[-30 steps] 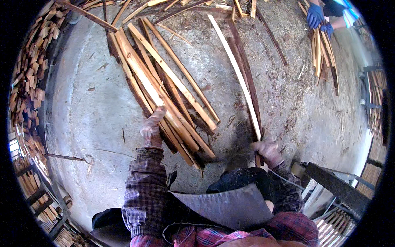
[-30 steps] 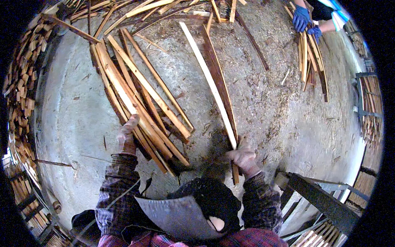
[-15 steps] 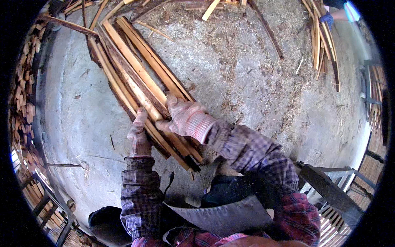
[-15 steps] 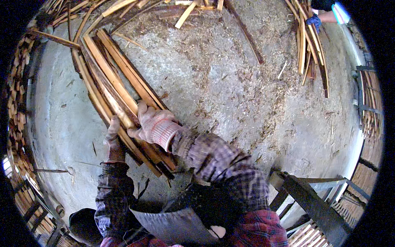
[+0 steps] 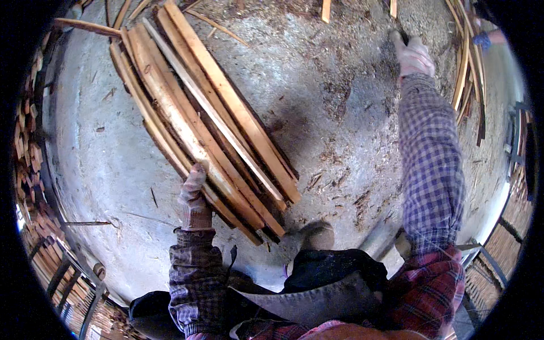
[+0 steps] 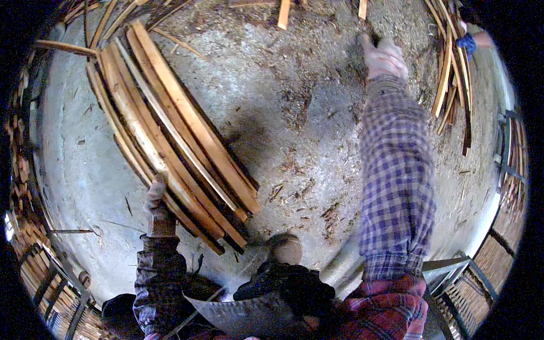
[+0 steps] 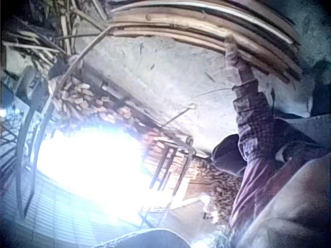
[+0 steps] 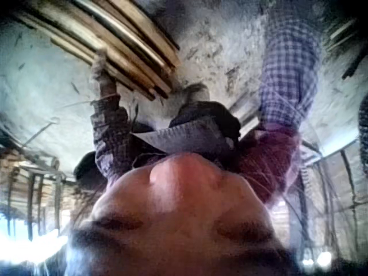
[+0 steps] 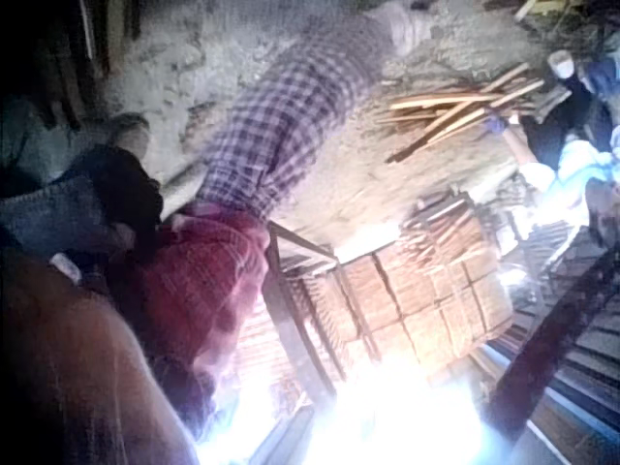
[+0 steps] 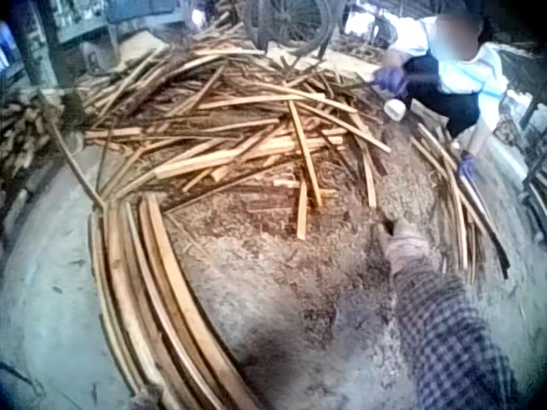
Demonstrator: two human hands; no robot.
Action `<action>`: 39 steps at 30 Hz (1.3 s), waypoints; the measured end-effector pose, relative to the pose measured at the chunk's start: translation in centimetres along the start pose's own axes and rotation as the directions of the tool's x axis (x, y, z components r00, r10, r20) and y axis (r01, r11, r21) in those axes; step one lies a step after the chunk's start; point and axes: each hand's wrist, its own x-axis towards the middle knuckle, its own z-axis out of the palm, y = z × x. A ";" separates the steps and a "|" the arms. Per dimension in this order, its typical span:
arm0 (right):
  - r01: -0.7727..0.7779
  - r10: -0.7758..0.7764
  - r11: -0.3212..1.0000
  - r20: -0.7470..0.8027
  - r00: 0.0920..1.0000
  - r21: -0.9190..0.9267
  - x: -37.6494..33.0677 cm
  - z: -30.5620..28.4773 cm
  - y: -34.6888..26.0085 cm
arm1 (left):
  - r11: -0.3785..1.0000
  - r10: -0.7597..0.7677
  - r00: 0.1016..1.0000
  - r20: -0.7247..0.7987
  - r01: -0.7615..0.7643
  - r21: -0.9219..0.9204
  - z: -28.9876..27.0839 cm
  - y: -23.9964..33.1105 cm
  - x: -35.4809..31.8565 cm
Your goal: The person uses a pitchfork to move a large pile of thin wood strips on the floor. They then walk to a different area, squat down, and gather the strips by hand, organizing them into neat bundles and stacking them against a metal rack.
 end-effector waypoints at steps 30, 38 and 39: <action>0.459 -0.490 0.811 -0.006 0.872 0.363 -2.3 -9.8 -13.2 | 0.999 0.013 0.993 0.117 -0.007 -0.049 -1.7 -2.1 1.3; 0.336 -0.353 0.935 0.241 0.904 0.113 1.7 -4.9 -17.4 | 0.997 -0.012 1.000 -0.020 0.010 -0.078 -0.8 -0.8 -0.8; 0.419 -0.430 0.903 0.195 0.881 0.098 0.0 -6.0 -16.4 | 0.997 -0.013 1.000 -0.021 0.012 -0.077 -0.5 -0.6 -1.2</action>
